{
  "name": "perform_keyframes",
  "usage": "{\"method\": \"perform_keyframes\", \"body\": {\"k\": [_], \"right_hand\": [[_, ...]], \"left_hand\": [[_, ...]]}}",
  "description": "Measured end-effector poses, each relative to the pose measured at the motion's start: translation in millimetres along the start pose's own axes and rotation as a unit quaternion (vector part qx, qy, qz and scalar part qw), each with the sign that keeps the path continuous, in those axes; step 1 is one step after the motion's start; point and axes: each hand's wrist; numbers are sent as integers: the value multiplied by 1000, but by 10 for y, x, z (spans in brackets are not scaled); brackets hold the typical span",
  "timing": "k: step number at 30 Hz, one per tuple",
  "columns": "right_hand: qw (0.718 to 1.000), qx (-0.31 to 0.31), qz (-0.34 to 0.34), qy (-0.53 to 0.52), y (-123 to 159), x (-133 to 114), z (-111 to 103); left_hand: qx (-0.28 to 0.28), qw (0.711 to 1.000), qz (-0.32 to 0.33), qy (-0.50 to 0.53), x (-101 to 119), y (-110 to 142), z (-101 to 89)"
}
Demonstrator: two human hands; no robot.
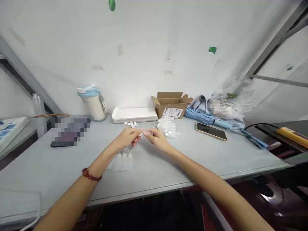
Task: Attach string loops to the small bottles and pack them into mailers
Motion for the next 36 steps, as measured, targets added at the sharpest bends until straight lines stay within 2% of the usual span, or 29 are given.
{"method": "perform_keyframes", "body": {"k": [5, 10, 15, 17, 20, 21, 23, 25, 27, 30, 32, 36], "right_hand": [[996, -1, 49, -76, -23, 59, -9], [970, 14, 131, -204, -12, 19, 18], [962, 7, 171, -213, -19, 9, 3], [975, 8, 149, -162, -28, 12, -20], [999, 19, 45, 5, -36, -21, -79], [997, 26, -1, 75, -38, -42, -109], [976, 55, -79, 195, -50, -88, -189], [956, 79, -114, 257, -75, -125, -295], [947, 103, -110, 284, -113, -147, -416], [937, 136, -95, 307, -166, -169, -595], [935, 127, -80, 321, -185, -182, -695], [932, 33, -50, 356, -187, -188, -811]], "left_hand": [[32, 997, 47, -56, -38, -21, 37], [79, 981, 86, -155, -7, 1, 72], [88, 969, 112, -203, 51, 12, 98], [71, 974, 110, -184, 34, 4, 82], [40, 984, 103, -141, -53, -37, 14], [41, 986, 97, -131, -97, -59, -20], [70, 987, 68, -124, -199, -108, -98], [119, 982, 38, -139, -309, -161, -178], [169, 968, 27, -184, -413, -209, -248], [218, 943, 58, -243, -535, -270, -307], [219, 939, 89, -252, -590, -306, -313], [170, 947, 128, -240, -646, -372, -282]]}}
Point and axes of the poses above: each hand's wrist, its own y-axis away from the middle knuckle, its own z-axis out of the palm, x = y × z, and after that the axes turned 8 degrees about -y, right-handed
